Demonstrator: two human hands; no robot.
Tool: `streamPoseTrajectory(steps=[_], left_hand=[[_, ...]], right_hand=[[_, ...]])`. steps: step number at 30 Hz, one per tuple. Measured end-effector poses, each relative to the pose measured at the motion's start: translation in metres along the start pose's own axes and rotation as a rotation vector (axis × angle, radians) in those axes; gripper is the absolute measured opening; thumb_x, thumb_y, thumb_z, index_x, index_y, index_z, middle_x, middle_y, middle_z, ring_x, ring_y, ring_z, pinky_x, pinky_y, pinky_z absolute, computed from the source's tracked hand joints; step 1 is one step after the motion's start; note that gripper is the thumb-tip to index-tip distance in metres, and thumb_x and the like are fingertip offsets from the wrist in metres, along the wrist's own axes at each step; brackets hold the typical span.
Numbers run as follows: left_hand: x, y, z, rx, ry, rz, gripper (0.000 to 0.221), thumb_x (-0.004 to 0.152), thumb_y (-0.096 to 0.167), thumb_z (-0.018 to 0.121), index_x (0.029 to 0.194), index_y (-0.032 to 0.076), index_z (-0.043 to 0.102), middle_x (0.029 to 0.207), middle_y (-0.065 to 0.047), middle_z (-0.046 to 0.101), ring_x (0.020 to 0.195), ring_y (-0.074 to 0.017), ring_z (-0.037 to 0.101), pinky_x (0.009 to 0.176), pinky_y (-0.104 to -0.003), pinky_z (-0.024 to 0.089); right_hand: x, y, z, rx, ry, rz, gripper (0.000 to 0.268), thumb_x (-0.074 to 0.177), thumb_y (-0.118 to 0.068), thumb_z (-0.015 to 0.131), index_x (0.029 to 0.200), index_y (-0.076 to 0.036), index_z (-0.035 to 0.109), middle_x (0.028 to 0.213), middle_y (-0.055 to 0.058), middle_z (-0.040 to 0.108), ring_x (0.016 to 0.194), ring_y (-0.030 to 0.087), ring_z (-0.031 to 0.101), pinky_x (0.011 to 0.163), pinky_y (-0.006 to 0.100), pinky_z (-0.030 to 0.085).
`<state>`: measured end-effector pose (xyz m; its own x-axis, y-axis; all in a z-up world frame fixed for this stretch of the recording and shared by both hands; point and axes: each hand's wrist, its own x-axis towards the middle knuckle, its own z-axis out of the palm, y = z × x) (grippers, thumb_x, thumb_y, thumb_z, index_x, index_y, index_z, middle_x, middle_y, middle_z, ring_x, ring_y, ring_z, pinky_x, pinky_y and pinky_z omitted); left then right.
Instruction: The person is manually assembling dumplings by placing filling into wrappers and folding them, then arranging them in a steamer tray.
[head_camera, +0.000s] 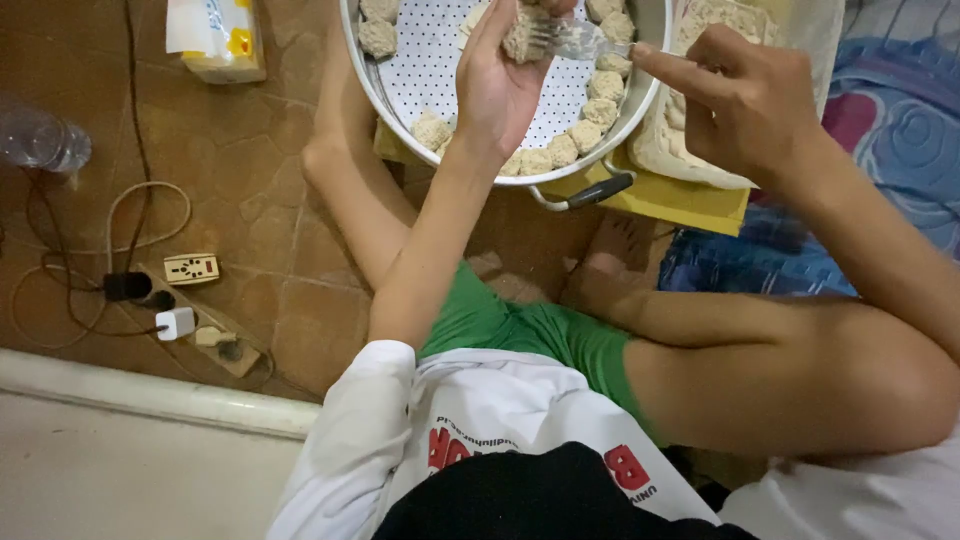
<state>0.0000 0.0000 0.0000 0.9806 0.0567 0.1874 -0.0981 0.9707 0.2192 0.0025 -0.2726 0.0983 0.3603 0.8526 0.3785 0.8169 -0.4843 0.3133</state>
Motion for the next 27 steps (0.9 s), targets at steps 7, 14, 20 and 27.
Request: streamPoseTrajectory(steps=[7, 14, 20, 27], left_hand=[[-0.009, 0.019, 0.014, 0.22, 0.005, -0.074, 0.026, 0.108, 0.014, 0.052, 0.12, -0.005, 0.066, 0.115, -0.021, 0.07, 0.107, -0.0301, 0.064, 0.093, -0.042, 0.056], [-0.014, 0.033, 0.031, 0.45, -0.037, -0.079, 0.027, 0.105, 0.015, 0.049, 0.105, -0.001, 0.07, 0.11, -0.017, 0.07, 0.11, -0.0275, 0.064, 0.096, -0.043, 0.06], [-0.013, 0.039, 0.036, 0.575, -0.031, -0.102, 0.028, 0.104, 0.018, 0.047, 0.104, 0.001, 0.07, 0.107, -0.015, 0.069, 0.106, -0.0257, 0.063, 0.094, -0.042, 0.059], [-0.004, 0.056, 0.025, 0.68, 0.125, -0.322, 0.033, 0.102, 0.025, 0.048, 0.104, -0.005, 0.062, 0.097, -0.017, 0.065, 0.083, -0.0261, 0.075, 0.074, -0.029, 0.067]], right_hand=[[-0.002, 0.006, -0.002, -0.137, 0.021, -0.026, 0.066, 0.105, 0.001, 0.065, 0.157, -0.041, 0.07, 0.103, -0.002, 0.068, 0.065, 0.013, 0.046, 0.056, 0.026, 0.03], [0.0, 0.008, -0.01, -0.231, -0.102, -0.019, 0.059, 0.108, -0.01, 0.071, 0.156, -0.045, 0.073, 0.103, -0.006, 0.067, 0.064, 0.011, 0.05, 0.052, 0.024, 0.029], [0.001, 0.009, -0.01, -0.204, -0.119, -0.026, 0.06, 0.107, -0.008, 0.07, 0.154, -0.045, 0.075, 0.103, -0.007, 0.067, 0.065, 0.012, 0.049, 0.053, 0.024, 0.031], [-0.022, 0.025, -0.004, -0.032, -0.097, -0.001, 0.063, 0.109, 0.005, 0.072, 0.161, -0.032, 0.074, 0.103, 0.002, 0.066, 0.071, 0.017, 0.05, 0.056, 0.028, 0.034]])
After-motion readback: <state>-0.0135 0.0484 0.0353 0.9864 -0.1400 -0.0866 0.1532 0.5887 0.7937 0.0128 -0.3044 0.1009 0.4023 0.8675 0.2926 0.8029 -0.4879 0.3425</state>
